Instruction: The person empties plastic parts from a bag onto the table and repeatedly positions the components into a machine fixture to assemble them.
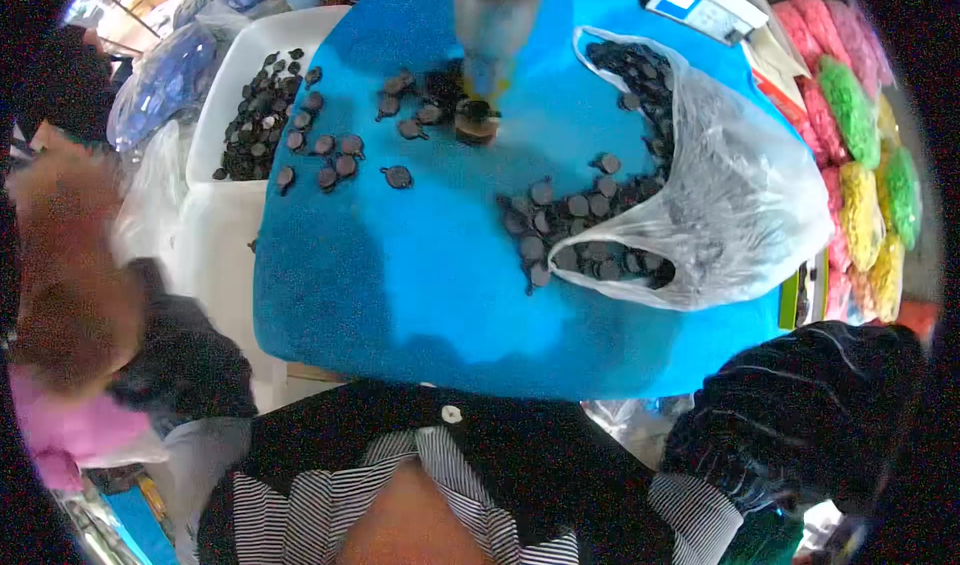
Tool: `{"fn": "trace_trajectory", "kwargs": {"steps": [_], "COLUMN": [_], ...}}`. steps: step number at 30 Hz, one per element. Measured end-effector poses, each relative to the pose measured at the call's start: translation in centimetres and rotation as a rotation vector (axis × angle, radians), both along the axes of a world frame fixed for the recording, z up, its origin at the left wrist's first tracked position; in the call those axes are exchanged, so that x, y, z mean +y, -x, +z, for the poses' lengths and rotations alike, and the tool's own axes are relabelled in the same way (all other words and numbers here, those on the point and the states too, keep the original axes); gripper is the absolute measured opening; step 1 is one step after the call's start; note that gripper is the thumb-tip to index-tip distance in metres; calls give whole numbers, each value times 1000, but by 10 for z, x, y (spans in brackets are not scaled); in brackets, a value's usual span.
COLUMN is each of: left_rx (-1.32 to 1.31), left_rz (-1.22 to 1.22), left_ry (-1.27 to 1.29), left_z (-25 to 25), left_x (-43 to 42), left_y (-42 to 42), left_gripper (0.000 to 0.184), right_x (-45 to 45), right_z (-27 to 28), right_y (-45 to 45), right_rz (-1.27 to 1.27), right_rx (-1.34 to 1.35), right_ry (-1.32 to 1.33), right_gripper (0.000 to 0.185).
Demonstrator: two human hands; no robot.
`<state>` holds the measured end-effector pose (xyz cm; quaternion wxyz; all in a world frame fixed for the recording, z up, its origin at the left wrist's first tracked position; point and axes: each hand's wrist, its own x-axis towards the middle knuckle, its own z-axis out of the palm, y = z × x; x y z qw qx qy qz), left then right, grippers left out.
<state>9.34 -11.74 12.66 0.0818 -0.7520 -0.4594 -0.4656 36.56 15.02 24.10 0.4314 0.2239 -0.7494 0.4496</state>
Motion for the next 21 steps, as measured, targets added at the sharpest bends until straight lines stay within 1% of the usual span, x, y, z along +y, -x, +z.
{"fn": "trace_trajectory", "kwargs": {"steps": [2,4,10,12,18,21], "left_rx": [47,32,-54,-60,-74,-83], "left_rz": [-128,-204,-310,-356,-408,-406], "left_ry": [-170,-315,-698,-808,-993,-1022], "left_z": [21,26,13,16,17,-6], "left_x": [-28,-46,-85,-79,-71,-68], "left_y": [-4,-9,-17,-24,-43,-49], "left_gripper": [16,18,22,23,27,29], "right_x": [-33,-57,-95,-93,-89,-84], "right_z": [0,-13,-43,-44,-46,-65], "right_y": [6,13,37,35,21,14], "right_rz": [149,211,261,269,295,294], "right_rx": [94,128,168,188,237,263], "right_ry": [-55,-72,-93,-95,-97,-82], "right_gripper": [26,26,27,28,30,31]}}
